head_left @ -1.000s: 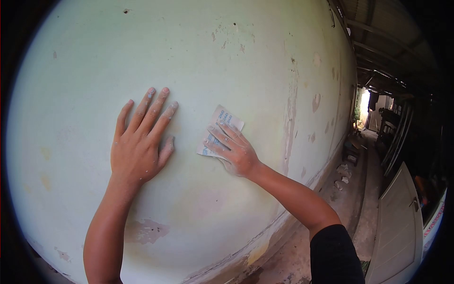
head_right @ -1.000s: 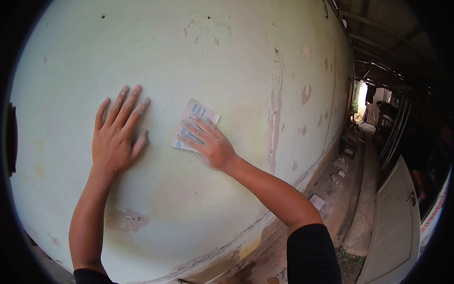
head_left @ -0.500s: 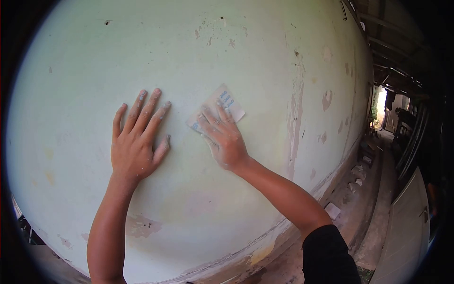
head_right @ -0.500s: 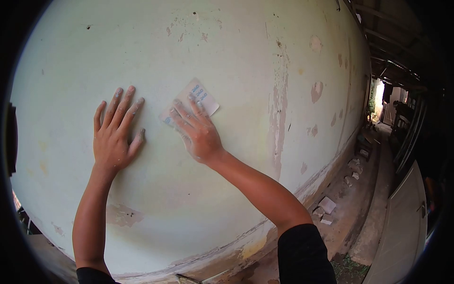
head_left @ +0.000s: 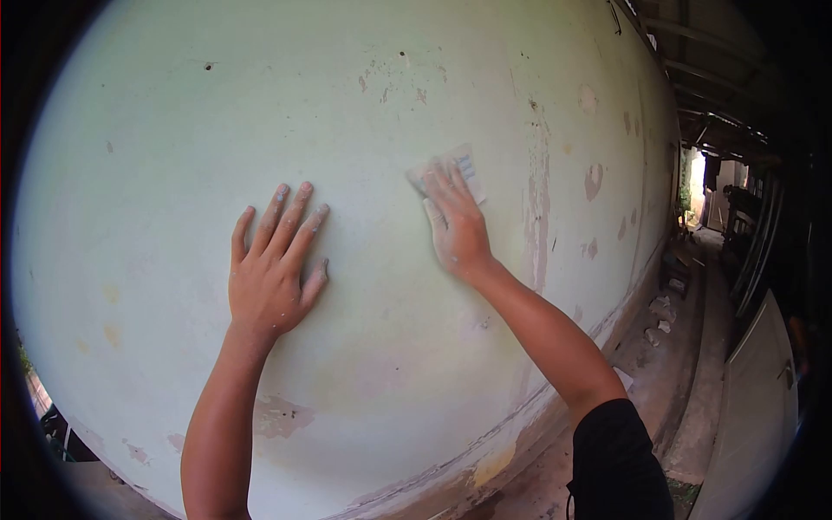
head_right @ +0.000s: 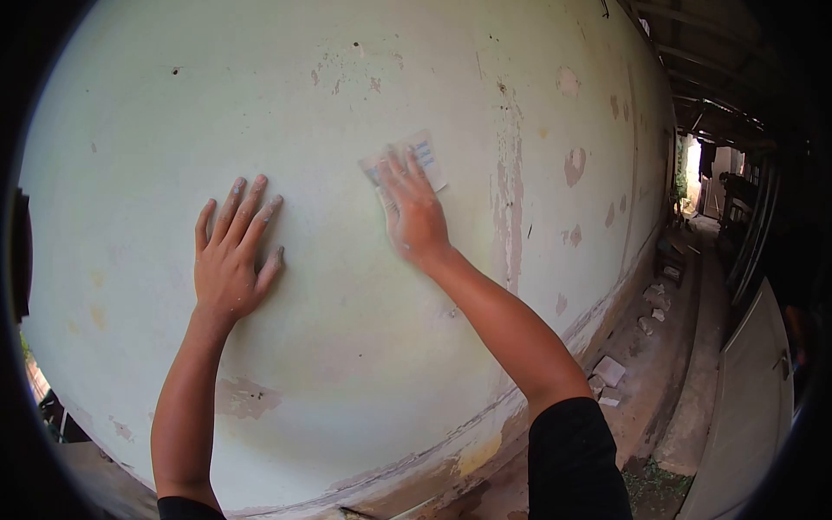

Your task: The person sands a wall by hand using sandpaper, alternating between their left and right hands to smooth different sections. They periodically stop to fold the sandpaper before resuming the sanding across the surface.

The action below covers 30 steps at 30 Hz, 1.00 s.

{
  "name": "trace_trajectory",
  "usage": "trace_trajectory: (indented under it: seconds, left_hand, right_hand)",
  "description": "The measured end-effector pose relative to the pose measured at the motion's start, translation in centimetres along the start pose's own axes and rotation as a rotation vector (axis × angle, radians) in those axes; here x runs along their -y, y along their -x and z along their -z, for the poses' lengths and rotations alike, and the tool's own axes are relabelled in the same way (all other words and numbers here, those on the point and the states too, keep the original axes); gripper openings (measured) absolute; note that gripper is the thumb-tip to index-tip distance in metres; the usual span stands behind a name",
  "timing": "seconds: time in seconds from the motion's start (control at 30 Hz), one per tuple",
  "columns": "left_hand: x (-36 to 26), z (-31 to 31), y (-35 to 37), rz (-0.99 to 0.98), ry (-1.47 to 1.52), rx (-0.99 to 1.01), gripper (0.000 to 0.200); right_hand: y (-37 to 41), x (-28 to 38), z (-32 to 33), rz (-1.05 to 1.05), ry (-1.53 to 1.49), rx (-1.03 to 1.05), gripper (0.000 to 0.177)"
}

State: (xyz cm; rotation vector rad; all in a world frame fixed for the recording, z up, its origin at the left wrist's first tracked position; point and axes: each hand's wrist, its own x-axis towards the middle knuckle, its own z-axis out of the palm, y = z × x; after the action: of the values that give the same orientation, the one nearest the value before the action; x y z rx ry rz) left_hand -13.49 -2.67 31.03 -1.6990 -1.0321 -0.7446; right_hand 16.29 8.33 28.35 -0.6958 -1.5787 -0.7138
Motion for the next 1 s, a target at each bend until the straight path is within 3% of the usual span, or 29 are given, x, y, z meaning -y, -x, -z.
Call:
trace_trajectory:
  seconds: [0.1,0.2,0.27,0.4,0.5,0.57,0.67,0.7,0.77,0.87,0.93,0.97,1.0]
  left_hand:
    - [0.1,-0.1,-0.5,-0.013,0.032,-0.021,0.066]
    - [0.5,0.0,-1.7,-0.017,0.015,-0.040,0.064]
    - [0.4,-0.2,-2.0,-0.014,-0.007,-0.048,0.064]
    - [0.1,-0.3,-1.9,0.009,-0.052,-0.019,0.065]
    - [0.2,-0.4,-1.7,0.010,-0.049,0.005,0.067]
    - [0.0,-0.4,-1.7,0.019,-0.044,0.012,0.067]
    - [0.0,-0.1,-2.1,0.011,-0.043,0.016,0.067]
    - [-0.1,-0.1,-2.2,-0.002,-0.033,0.028,0.067]
    - [-0.1,0.0,-2.7,-0.025,-0.041,0.017,0.067]
    - [-0.4,-0.3,-3.3,-0.043,-0.047,0.003,0.068]
    - [-0.5,-0.4,-3.5,-0.048,-0.056,-0.013,0.069]
    - [-0.6,-0.5,-3.7,-0.047,-0.056,-0.022,0.069]
    - [-0.7,-0.5,-3.8,-0.046,-0.056,-0.032,0.069]
  right_hand:
    - [4.8,4.9,-0.5,0.419,-0.034,0.295,0.053]
    - [4.1,2.2,-0.9,0.444,-0.044,0.262,0.053]
    - [1.9,-0.8,0.1,0.306,-0.009,0.088,0.050]
    - [-2.6,-8.5,2.0,-0.232,0.011,-0.196,0.043]
    - [-3.5,-8.8,1.3,-0.306,0.069,-0.258,0.044]
    - [-1.2,-5.5,0.8,-0.082,0.120,-0.147,0.040]
    - [3.6,-1.3,1.7,0.466,0.121,0.182,0.050]
    - [3.5,-2.0,2.0,0.469,0.124,0.180,0.050]
    - [3.7,-3.5,2.6,0.685,0.166,0.278,0.045]
    - [-0.5,-8.0,4.1,0.546,0.226,0.145,0.049]
    - [-3.9,-11.2,3.6,0.230,0.257,-0.063,0.048]
    - [-5.6,-11.7,3.3,0.236,0.252,-0.065,0.048]
    - [-7.2,-11.9,3.0,0.030,0.236,-0.144,0.047]
